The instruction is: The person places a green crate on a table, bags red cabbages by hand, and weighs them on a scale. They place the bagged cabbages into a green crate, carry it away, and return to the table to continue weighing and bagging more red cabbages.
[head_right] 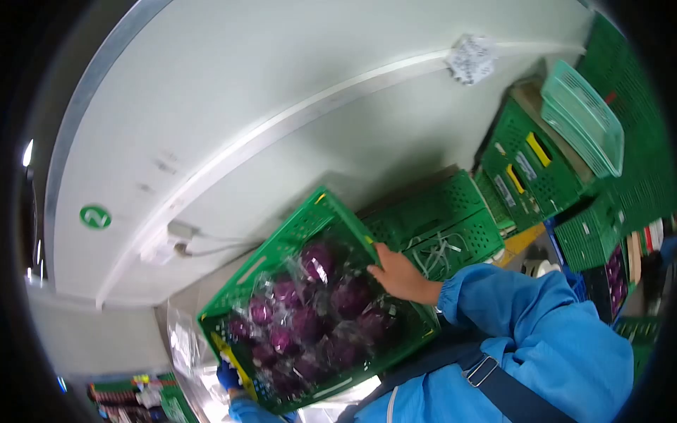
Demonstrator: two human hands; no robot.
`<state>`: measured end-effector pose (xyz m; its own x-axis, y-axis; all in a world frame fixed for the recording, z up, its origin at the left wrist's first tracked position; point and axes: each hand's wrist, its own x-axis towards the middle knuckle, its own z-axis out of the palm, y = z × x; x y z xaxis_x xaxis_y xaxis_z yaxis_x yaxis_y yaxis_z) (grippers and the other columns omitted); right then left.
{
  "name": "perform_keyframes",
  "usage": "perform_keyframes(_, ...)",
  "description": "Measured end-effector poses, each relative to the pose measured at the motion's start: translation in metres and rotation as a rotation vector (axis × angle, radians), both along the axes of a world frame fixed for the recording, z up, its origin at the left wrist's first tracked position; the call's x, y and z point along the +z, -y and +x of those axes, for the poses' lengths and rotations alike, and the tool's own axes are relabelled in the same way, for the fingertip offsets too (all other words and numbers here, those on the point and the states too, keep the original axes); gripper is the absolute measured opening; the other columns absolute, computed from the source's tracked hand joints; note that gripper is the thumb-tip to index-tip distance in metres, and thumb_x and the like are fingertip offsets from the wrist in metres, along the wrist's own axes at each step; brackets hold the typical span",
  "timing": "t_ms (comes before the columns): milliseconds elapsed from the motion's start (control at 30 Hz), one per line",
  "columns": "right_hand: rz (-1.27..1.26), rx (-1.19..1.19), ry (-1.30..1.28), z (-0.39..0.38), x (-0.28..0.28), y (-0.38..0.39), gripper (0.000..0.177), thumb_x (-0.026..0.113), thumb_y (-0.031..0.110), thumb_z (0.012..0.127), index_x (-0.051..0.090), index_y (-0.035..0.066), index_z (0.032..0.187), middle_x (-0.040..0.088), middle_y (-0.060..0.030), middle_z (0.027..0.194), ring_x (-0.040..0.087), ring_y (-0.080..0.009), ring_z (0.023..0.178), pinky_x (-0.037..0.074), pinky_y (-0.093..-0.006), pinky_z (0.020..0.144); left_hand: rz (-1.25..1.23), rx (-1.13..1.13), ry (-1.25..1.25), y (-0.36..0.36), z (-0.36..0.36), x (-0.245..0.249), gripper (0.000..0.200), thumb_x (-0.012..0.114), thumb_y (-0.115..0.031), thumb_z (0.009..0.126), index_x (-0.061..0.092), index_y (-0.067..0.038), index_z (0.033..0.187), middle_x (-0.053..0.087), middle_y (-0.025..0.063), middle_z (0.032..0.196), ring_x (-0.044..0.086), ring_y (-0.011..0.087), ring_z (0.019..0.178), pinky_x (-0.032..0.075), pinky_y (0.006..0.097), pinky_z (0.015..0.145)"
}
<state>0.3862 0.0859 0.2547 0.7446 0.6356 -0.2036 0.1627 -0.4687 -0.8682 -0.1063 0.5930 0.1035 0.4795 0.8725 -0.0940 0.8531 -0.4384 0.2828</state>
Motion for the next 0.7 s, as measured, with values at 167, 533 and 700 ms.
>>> perform_keyframes(167,-0.035,-0.014,0.032,-0.003,-0.003,0.002,0.048,0.059,0.032,0.091,0.04,-0.007,0.113,0.06,-0.0299,0.087,0.06,-0.0475,0.083,0.046,-0.0531,0.071,0.002,-0.097,0.382,0.081,0.173,0.033,0.036,0.069,-0.019,0.077,0.063,-0.008,0.111,0.065,0.0138,0.093,0.064,0.0307,0.086,0.051,0.0419,0.07)
perform_keyframes(533,0.34,-0.205,-0.161,-0.012,-0.01,0.153,0.065,0.069,0.028,0.075,0.05,-0.006,0.127,0.066,-0.0239,0.098,0.064,-0.035,0.091,0.05,-0.0417,0.079,-0.617,-0.593,0.516,0.333,0.482,0.099,0.04,0.065,-0.025,0.081,0.061,-0.006,0.116,0.064,0.0129,0.101,0.062,0.0291,0.092,0.05,0.0416,0.078)
perform_keyframes(700,0.355,-0.413,-0.216,-0.05,0.042,0.302,0.06,0.07,0.027,0.073,0.055,0.0,0.125,0.066,-0.0131,0.08,0.06,-0.0228,0.06,0.048,-0.0363,0.055,-0.801,-0.706,0.479,0.456,0.502,0.14,0.042,0.063,-0.028,0.083,0.06,-0.005,0.118,0.064,0.0125,0.104,0.062,0.0283,0.094,0.049,0.0414,0.081)
